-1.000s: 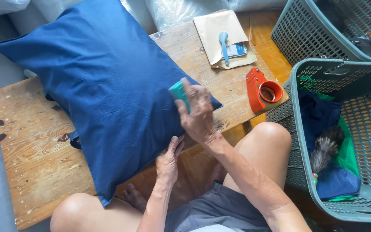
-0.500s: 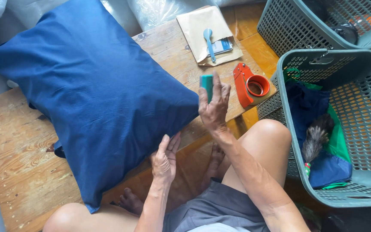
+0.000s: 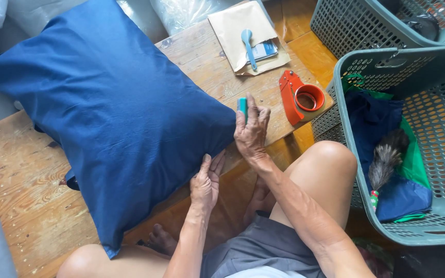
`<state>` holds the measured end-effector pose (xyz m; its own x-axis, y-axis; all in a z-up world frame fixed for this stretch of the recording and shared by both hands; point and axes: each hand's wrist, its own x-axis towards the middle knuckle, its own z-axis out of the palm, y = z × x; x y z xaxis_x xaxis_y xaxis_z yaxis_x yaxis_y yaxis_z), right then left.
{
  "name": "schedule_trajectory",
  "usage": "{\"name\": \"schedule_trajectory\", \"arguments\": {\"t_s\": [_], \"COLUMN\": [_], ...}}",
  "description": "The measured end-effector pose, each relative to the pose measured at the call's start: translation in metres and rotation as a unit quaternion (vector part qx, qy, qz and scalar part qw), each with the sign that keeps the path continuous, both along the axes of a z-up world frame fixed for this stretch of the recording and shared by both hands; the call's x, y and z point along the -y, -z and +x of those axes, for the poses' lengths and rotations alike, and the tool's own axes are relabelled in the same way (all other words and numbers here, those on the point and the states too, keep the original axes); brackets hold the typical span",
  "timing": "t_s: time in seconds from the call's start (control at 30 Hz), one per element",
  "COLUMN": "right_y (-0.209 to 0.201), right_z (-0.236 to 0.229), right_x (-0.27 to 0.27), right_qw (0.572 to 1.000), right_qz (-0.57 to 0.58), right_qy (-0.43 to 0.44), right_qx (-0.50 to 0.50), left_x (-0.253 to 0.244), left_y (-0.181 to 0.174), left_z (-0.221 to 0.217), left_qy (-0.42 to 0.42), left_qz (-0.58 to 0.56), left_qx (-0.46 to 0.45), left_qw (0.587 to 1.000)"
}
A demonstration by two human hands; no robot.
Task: The person sits on the floor and uses a green brush to scrub the surface of a blue pillow placed on a wooden table. The person repeatedly brushes different areas of the pillow, occasionally adjusting its position.
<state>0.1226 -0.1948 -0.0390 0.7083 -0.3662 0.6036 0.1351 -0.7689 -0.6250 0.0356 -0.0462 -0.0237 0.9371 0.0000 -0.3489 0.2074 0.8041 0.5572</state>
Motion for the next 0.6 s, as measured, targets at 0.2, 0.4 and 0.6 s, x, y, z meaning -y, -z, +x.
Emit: {"name": "schedule_trajectory", "arguments": {"t_s": [0.2,0.4,0.6], "right_y": [-0.04,-0.018,-0.03], "right_z": [-0.031,-0.015,-0.01], "right_x": [-0.037,-0.036,-0.019], "right_qw": [0.984,0.995,0.992], "right_qz": [-0.061,-0.075,-0.061], "right_qy": [-0.146,-0.056,-0.109], "right_qx": [0.087,0.03,0.01], "left_x": [-0.003,0.003,-0.001], "left_y": [0.049,0.009,-0.025], "left_z": [-0.001,-0.005,-0.026], "left_qy": [-0.015,-0.015,0.146], "left_qz": [-0.019,-0.008,0.277], "left_qx": [-0.012,-0.005,-0.061], "left_qw": [1.0,1.0,0.948]}}
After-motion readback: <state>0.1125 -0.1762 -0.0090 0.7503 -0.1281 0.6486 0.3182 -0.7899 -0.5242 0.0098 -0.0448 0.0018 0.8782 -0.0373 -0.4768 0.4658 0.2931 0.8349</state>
